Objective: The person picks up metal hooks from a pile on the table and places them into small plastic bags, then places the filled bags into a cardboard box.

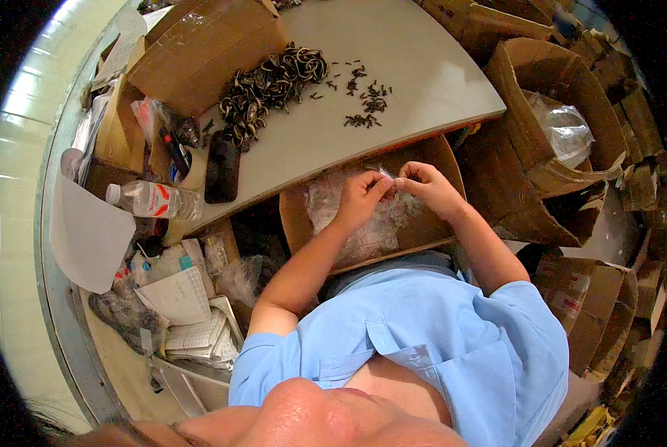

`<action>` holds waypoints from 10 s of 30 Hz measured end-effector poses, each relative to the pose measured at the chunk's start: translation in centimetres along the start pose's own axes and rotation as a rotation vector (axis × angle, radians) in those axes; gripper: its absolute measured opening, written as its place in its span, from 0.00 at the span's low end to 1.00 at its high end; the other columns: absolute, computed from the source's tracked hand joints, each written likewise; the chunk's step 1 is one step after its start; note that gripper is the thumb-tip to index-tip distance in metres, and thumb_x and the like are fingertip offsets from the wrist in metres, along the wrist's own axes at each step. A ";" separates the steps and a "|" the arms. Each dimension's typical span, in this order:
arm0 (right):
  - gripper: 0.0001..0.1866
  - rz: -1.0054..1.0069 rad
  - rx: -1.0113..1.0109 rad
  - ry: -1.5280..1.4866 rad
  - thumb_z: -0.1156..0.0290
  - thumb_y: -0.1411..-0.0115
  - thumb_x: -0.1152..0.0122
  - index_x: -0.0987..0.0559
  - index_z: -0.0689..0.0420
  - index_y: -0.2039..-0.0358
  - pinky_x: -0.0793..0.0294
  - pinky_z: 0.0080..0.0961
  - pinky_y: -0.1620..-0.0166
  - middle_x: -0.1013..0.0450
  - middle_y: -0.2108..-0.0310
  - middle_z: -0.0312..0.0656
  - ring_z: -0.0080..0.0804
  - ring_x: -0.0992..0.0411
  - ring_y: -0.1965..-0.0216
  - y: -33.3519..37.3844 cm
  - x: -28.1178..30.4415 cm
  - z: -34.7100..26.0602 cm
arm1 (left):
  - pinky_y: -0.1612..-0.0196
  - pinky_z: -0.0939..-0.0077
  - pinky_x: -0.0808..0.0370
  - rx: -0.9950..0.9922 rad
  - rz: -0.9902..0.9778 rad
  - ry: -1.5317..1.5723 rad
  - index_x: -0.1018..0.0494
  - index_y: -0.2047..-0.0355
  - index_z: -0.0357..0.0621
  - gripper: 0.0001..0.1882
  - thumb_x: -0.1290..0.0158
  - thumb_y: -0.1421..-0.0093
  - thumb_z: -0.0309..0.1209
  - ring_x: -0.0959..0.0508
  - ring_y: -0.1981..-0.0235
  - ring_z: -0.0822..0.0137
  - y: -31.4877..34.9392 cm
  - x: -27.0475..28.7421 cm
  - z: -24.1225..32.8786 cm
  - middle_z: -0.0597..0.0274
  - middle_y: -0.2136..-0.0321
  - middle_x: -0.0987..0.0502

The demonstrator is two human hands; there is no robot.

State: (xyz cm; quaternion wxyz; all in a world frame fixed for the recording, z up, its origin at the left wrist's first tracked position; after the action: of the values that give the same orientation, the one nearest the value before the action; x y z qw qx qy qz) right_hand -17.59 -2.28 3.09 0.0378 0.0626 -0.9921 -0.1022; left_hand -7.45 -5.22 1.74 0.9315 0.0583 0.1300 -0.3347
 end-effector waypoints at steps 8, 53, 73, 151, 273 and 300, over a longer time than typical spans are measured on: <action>0.06 0.286 0.331 0.415 0.82 0.51 0.44 0.28 0.62 0.70 0.28 0.29 0.65 0.27 0.70 0.48 0.41 0.26 0.69 1.3 0.2 -4.4 | 0.78 0.75 0.30 -0.271 0.164 -0.659 0.26 0.74 0.36 0.09 0.48 0.43 0.30 0.25 0.83 0.70 0.8 -0.2 3.2 0.56 0.83 0.24; 0.14 0.518 0.301 0.905 0.65 0.51 0.40 0.25 0.58 0.66 0.28 0.34 0.60 0.27 0.66 0.46 0.43 0.28 0.63 -5.9 1.3 -11.0 | 0.67 0.76 0.29 0.019 0.159 -0.519 0.29 0.69 0.37 0.18 0.36 0.57 0.32 0.26 0.72 0.71 -1.0 2.1 -0.4 0.59 0.75 0.25; 0.09 0.081 0.337 0.842 0.68 0.51 0.42 0.22 0.60 0.72 0.28 0.35 0.65 0.25 0.75 0.48 0.48 0.27 0.71 -8.0 -1.7 -12.3 | 0.70 0.81 0.32 0.072 0.019 0.005 0.32 0.67 0.41 0.14 0.41 0.53 0.24 0.30 0.73 0.76 -2.2 1.1 -0.9 0.69 0.75 0.30; 0.10 0.125 0.560 1.063 0.68 0.49 0.42 0.23 0.56 0.65 0.30 0.38 0.59 0.28 0.66 0.46 0.47 0.29 0.62 -14.5 -10.1 -15.2 | 0.67 0.80 0.33 0.092 0.018 -0.105 0.32 0.68 0.40 0.20 0.36 0.58 0.35 0.33 0.72 0.75 -1.1 2.7 -0.7 0.68 0.74 0.33; 0.07 -0.238 -0.126 0.055 0.68 0.49 0.44 0.31 0.57 0.77 0.43 0.15 0.72 0.39 0.80 0.27 0.15 0.42 0.77 -1.6 -1.2 -3.6 | 0.70 0.82 0.30 0.100 0.040 0.242 0.30 0.70 0.45 0.08 0.52 0.39 0.35 0.28 0.74 0.79 -0.1 2.6 0.7 0.71 0.74 0.27; 0.09 -0.443 0.153 0.065 0.69 0.43 0.42 0.26 0.61 0.65 0.32 0.19 0.59 0.28 0.68 0.35 0.20 0.32 0.65 -5.3 -6.3 -11.9 | 0.63 0.70 0.29 -0.083 -0.338 -1.157 0.27 0.65 0.38 0.12 0.54 0.50 0.24 0.27 0.63 0.58 -1.0 -0.5 -4.8 0.53 0.65 0.26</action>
State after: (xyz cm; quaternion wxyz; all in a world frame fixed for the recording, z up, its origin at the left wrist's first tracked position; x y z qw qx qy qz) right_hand -9.74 -8.97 13.18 0.0417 0.2847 -0.9572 -0.0304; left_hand -9.40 -4.73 -2.77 0.7863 -0.1913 -0.3774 -0.4502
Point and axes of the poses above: each hand's wrist, its own y-axis away from the middle knuckle, its own x-axis out of the back of the hand, z = x × y, the point moved 10 cm from there along -y, towards the middle knuckle
